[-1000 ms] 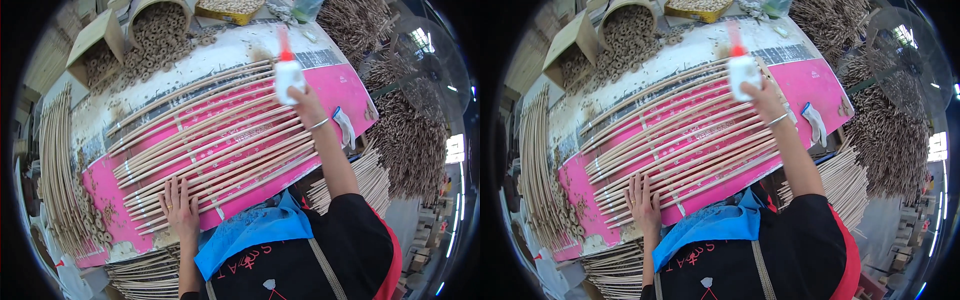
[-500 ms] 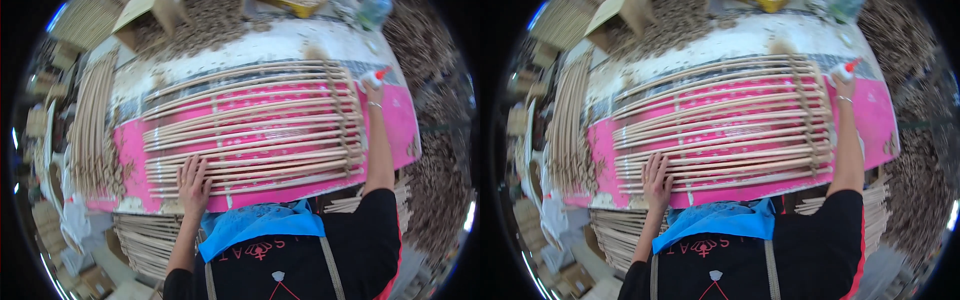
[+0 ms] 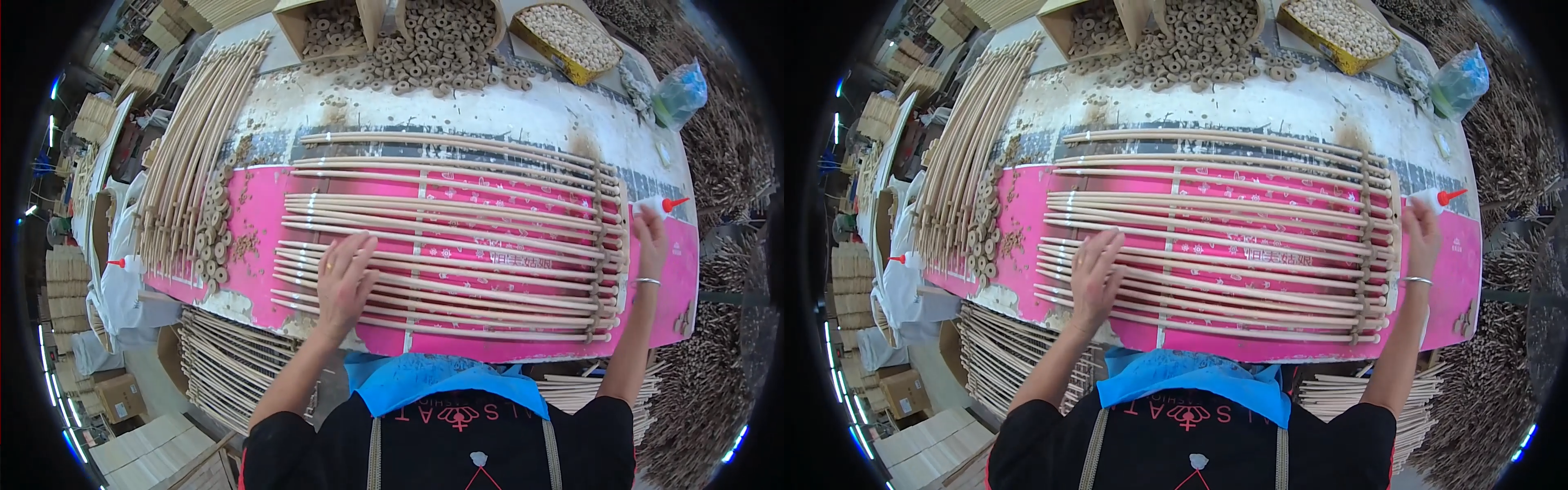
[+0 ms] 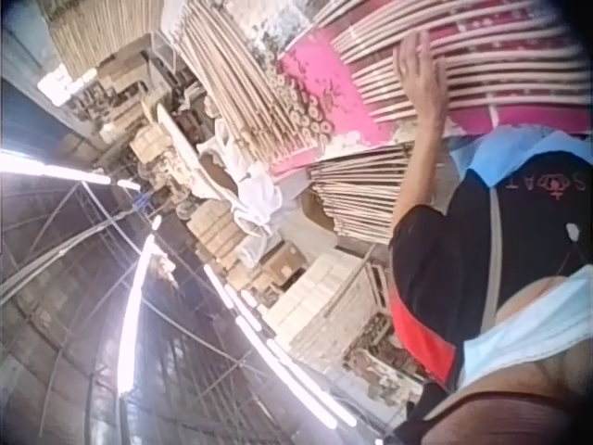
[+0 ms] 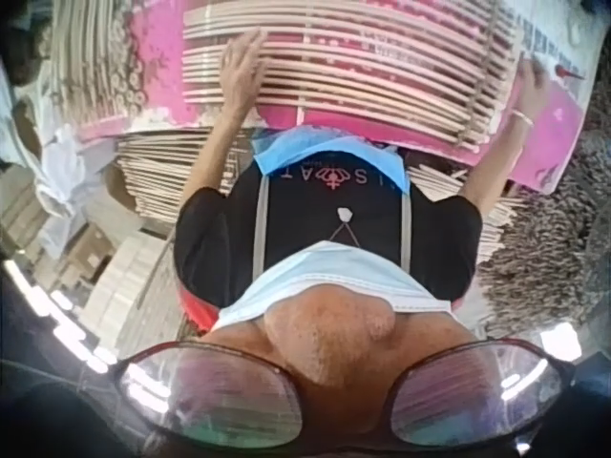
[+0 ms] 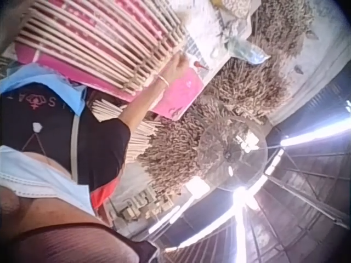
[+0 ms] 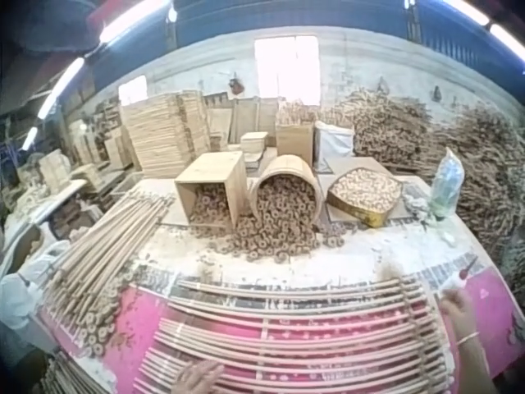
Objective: Assembling a wooden structure by applying glue to rods and sliding wooden rings into place.
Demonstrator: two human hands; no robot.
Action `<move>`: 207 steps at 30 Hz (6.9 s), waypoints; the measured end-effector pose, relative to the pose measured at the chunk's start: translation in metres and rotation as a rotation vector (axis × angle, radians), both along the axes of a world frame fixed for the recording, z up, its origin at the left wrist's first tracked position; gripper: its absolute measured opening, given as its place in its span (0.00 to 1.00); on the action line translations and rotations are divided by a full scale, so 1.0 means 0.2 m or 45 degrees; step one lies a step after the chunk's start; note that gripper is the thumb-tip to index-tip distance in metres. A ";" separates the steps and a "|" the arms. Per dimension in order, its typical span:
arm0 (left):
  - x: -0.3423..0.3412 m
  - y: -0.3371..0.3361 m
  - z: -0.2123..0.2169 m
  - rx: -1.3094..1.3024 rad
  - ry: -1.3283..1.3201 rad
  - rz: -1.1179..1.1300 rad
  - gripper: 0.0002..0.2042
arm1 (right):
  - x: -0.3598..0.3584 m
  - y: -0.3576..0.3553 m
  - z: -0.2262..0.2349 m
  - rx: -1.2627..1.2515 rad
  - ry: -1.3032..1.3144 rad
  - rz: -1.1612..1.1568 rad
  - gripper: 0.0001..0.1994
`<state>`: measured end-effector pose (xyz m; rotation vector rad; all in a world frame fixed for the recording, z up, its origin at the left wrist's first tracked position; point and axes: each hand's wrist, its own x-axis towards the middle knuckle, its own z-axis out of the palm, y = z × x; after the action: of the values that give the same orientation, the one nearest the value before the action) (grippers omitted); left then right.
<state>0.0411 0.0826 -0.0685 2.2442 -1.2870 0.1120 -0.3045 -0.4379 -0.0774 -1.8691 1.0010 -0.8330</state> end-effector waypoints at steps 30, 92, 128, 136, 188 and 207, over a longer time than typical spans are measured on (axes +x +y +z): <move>2.27 -1.05 -0.27 0.056 -0.180 0.239 0.21 | 1.04 0.55 0.20 0.407 0.229 0.511 0.10; 1.44 -0.45 -0.07 -0.620 1.342 0.337 0.43 | 1.59 0.33 -0.10 0.316 0.154 0.738 0.07; 1.25 -0.34 0.14 -0.024 -0.296 0.046 0.26 | 1.47 0.46 0.01 -0.697 0.172 0.749 0.09; 1.29 -0.30 0.04 0.040 -0.002 -0.125 0.20 | 1.46 0.56 -0.03 -0.571 0.225 0.725 0.08; 1.22 -0.35 -0.08 0.060 -0.067 -0.047 0.20 | 1.45 0.57 -0.08 -0.461 0.296 0.725 0.10; 1.51 -0.38 0.01 -0.400 0.102 0.098 0.27 | 1.66 0.34 0.00 -0.419 0.170 0.721 0.07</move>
<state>0.3438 0.0072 -0.0657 2.0072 -1.0595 0.2334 0.0267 -0.3699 -0.0769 -2.3524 0.3735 -0.5545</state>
